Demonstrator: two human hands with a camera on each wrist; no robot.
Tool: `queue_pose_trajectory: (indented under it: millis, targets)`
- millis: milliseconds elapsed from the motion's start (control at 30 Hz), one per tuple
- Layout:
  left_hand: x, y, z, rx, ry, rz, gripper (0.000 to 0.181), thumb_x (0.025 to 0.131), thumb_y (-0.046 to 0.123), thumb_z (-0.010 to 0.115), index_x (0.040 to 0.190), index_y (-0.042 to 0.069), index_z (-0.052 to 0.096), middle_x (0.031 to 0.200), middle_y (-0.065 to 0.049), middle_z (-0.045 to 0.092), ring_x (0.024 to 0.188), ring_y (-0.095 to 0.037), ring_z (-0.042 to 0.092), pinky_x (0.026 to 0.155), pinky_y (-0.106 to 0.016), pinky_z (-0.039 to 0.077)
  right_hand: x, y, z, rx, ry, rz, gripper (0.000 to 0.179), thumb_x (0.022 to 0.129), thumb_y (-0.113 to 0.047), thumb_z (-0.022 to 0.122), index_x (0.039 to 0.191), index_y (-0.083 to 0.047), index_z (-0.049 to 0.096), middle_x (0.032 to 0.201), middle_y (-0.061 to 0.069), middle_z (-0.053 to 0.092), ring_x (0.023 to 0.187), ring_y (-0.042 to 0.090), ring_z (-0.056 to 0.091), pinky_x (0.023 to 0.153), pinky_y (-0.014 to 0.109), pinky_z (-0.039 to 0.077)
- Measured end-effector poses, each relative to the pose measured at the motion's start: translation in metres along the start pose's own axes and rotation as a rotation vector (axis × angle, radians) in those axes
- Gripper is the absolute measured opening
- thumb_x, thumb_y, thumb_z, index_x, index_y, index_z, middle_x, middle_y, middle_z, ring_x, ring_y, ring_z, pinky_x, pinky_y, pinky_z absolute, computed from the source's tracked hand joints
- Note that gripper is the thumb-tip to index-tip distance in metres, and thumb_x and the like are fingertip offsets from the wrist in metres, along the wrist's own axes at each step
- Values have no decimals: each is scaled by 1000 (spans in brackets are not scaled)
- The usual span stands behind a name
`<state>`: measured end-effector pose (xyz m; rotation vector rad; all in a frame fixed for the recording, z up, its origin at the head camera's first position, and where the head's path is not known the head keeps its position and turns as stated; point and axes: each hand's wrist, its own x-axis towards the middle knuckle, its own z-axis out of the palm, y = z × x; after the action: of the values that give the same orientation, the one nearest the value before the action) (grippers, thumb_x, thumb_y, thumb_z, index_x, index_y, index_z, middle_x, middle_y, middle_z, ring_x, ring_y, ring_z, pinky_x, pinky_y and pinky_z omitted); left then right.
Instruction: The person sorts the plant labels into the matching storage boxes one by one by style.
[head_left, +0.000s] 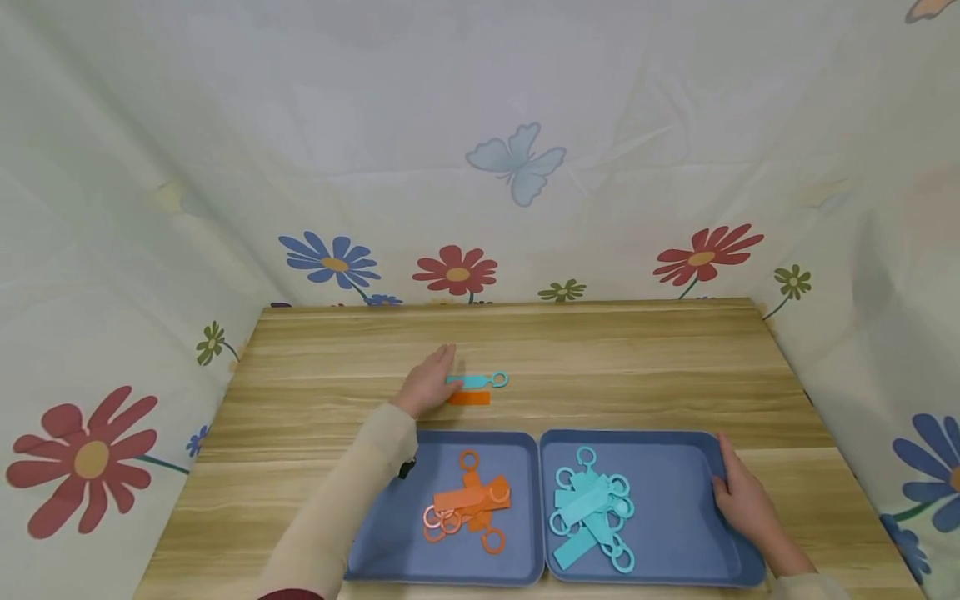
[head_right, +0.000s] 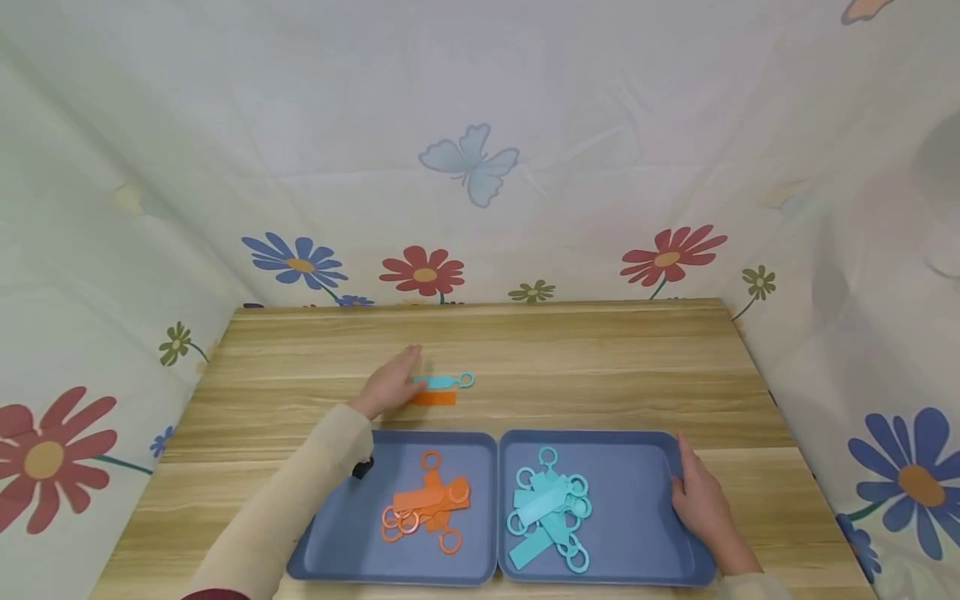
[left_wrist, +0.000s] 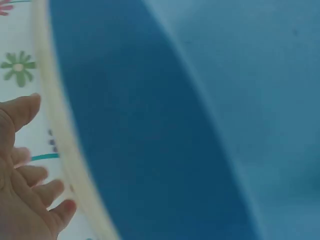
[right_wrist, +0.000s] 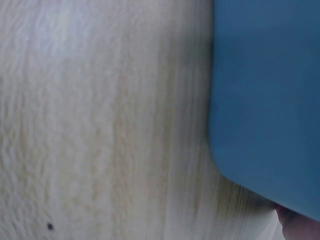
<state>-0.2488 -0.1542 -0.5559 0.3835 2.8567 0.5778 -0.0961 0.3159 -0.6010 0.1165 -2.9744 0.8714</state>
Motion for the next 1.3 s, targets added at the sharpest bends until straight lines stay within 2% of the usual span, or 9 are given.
queue_pose_trajectory:
  millis: [167, 333, 467, 600, 767, 900, 1033, 1167, 1300]
  targets:
    - [3, -3, 9, 87, 24, -63, 74, 89, 36, 49, 143, 6, 7, 149, -14, 10, 135, -33, 14, 105, -52, 22, 1, 0, 1, 5, -11, 13, 67, 84, 2, 41, 140, 4, 5, 135, 36, 22, 116, 54, 29, 91, 60, 27]
    - [4, 0, 16, 180, 16, -103, 73, 89, 39, 47, 143, 11, 7, 149, -11, 9, 135, -30, 15, 105, -50, 22, 0, -1, 1, 3, -14, 22, 68, 84, 3, 41, 140, 3, 4, 135, 36, 22, 116, 54, 29, 90, 60, 28]
    - [4, 5, 20, 208, -7, -122, 69, 90, 37, 46, 143, 13, 9, 149, -9, 11, 135, -29, 15, 105, -51, 22, 0, -1, 0, -1, -27, 33, 68, 84, 3, 41, 140, 3, 3, 135, 37, 22, 116, 54, 29, 90, 61, 28]
    - [3, 10, 21, 229, -35, -150, 61, 92, 34, 44, 142, 13, 18, 148, -9, 15, 135, -28, 17, 104, -50, 23, 0, -2, 0, -4, -37, 42, 69, 84, 3, 41, 140, 3, 2, 135, 37, 22, 116, 54, 28, 91, 61, 28]
    - [6, 12, 24, 283, -4, -148, 44, 90, 32, 49, 130, 16, 44, 135, -7, 39, 126, -27, 32, 97, -47, 34, -1, -3, -1, 1, -42, 40, 68, 84, 3, 40, 140, 3, 1, 136, 37, 20, 117, 54, 27, 92, 61, 27]
    - [9, 16, 25, 267, 65, -157, 32, 85, 28, 57, 116, 19, 57, 115, -3, 54, 113, -25, 44, 90, -44, 40, -1, -3, -1, 11, -39, 30, 68, 84, 3, 40, 140, 4, 2, 136, 36, 20, 117, 54, 27, 91, 61, 27]
    - [11, 18, 27, 223, 115, -179, 26, 83, 22, 60, 108, 18, 62, 110, -3, 58, 109, -25, 47, 87, -43, 42, -1, -3, -1, 17, -30, 21, 68, 84, 3, 41, 140, 4, 3, 136, 37, 21, 117, 54, 28, 90, 61, 28]
    - [13, 20, 27, 168, 121, -206, 22, 82, 14, 59, 104, 16, 64, 110, -4, 57, 109, -25, 46, 86, -43, 42, 0, -3, -1, 18, -21, 17, 68, 83, 3, 41, 140, 4, 4, 135, 37, 21, 116, 54, 29, 90, 61, 28]
    - [13, 22, 23, 142, 75, -219, 21, 81, 12, 58, 101, 16, 64, 112, -5, 54, 111, -26, 43, 87, -44, 40, 1, -2, -1, 15, -14, 16, 68, 83, 3, 41, 140, 4, 5, 135, 37, 22, 116, 54, 29, 90, 60, 28]
